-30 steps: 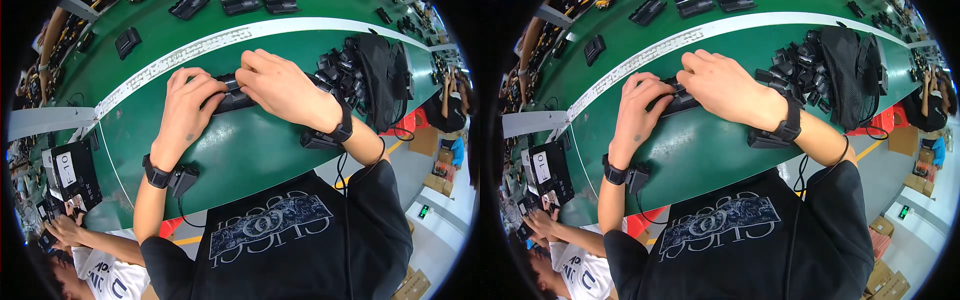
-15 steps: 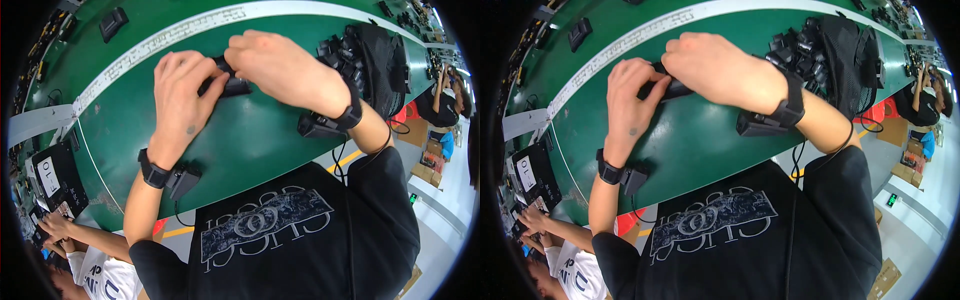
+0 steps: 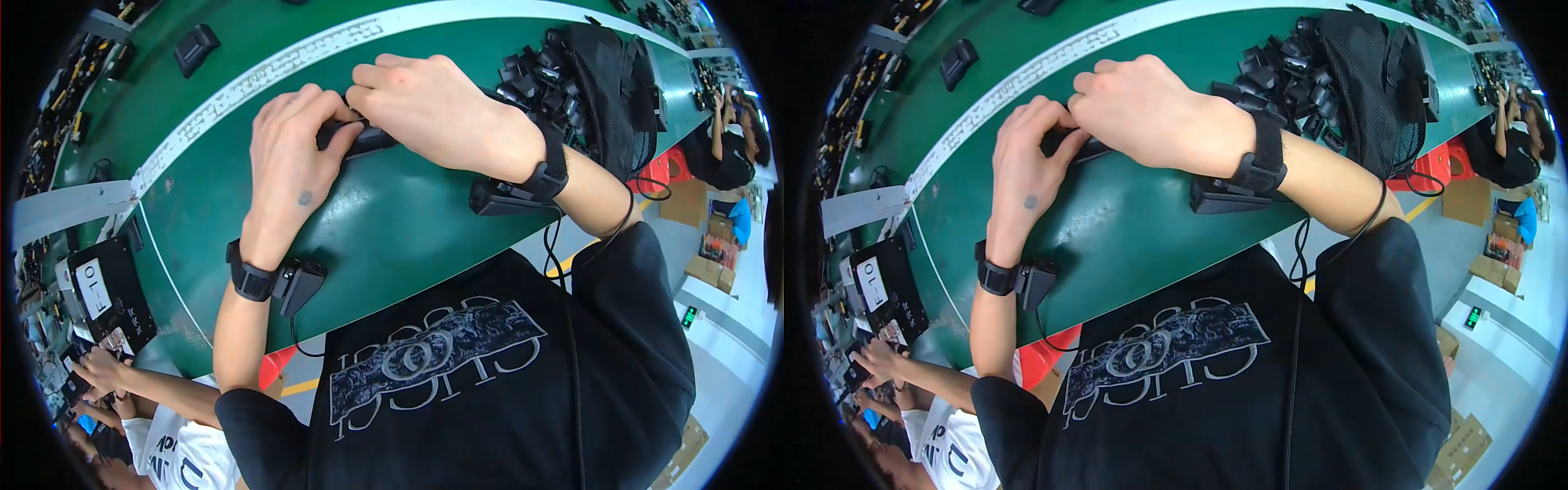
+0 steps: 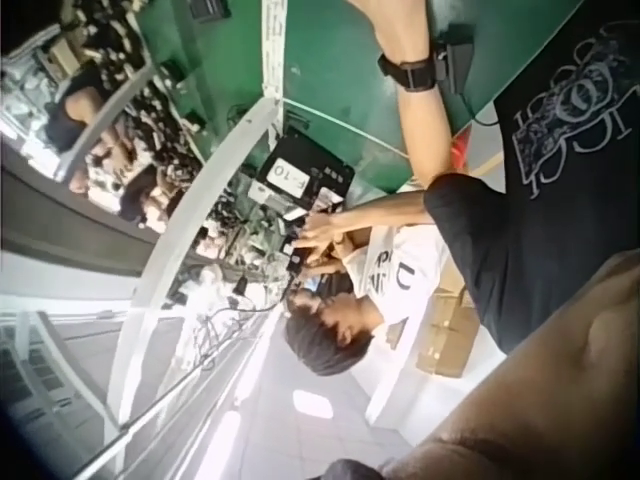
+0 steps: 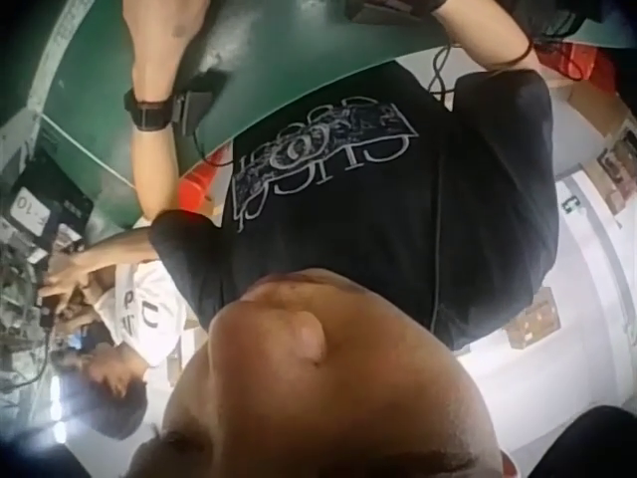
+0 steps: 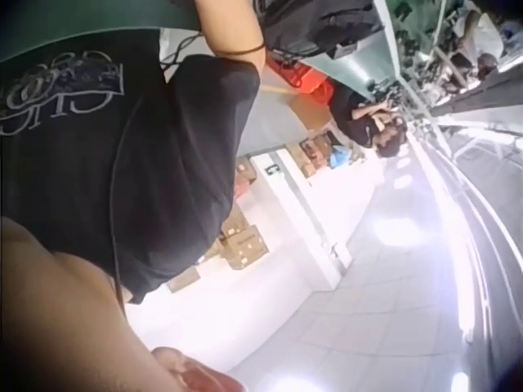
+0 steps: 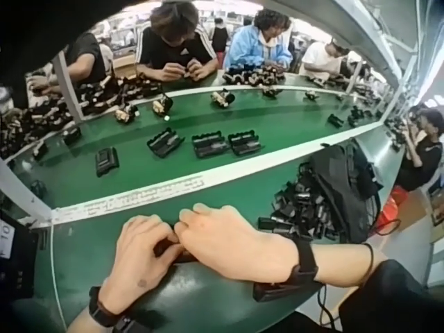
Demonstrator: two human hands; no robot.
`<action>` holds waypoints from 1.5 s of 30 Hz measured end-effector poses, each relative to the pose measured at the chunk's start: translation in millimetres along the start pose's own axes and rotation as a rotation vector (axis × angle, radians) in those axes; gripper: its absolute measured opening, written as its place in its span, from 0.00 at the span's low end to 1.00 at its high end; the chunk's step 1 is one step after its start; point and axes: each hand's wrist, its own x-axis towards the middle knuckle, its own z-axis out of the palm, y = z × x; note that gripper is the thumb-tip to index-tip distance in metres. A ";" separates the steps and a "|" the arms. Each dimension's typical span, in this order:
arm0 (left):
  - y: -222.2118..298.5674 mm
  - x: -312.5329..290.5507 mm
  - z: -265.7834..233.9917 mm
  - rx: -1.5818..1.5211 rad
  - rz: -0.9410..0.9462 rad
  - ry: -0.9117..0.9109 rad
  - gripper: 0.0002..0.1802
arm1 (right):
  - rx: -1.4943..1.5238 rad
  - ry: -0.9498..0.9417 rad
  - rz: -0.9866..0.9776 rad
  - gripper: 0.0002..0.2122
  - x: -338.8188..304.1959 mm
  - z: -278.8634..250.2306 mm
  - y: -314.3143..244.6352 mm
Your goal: The person picks up a black plastic housing and a small black component, fits the component into the housing, and places the assembled unit onto the green conveyor belt. This process is repeated multiple times throughout the video.
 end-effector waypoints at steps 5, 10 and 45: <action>-35.8 19.6 -3.6 -0.088 -0.092 0.060 0.07 | 0.071 0.149 0.143 0.07 -13.9 -27.1 10.1; -89.1 72.5 -8.9 0.095 -0.150 0.251 0.05 | 0.027 -0.031 0.291 0.11 -66.6 -33.7 9.1; -57.2 5.5 -70.2 -0.550 -0.742 -0.139 0.23 | 0.423 -0.054 0.160 0.10 -42.1 -10.8 6.8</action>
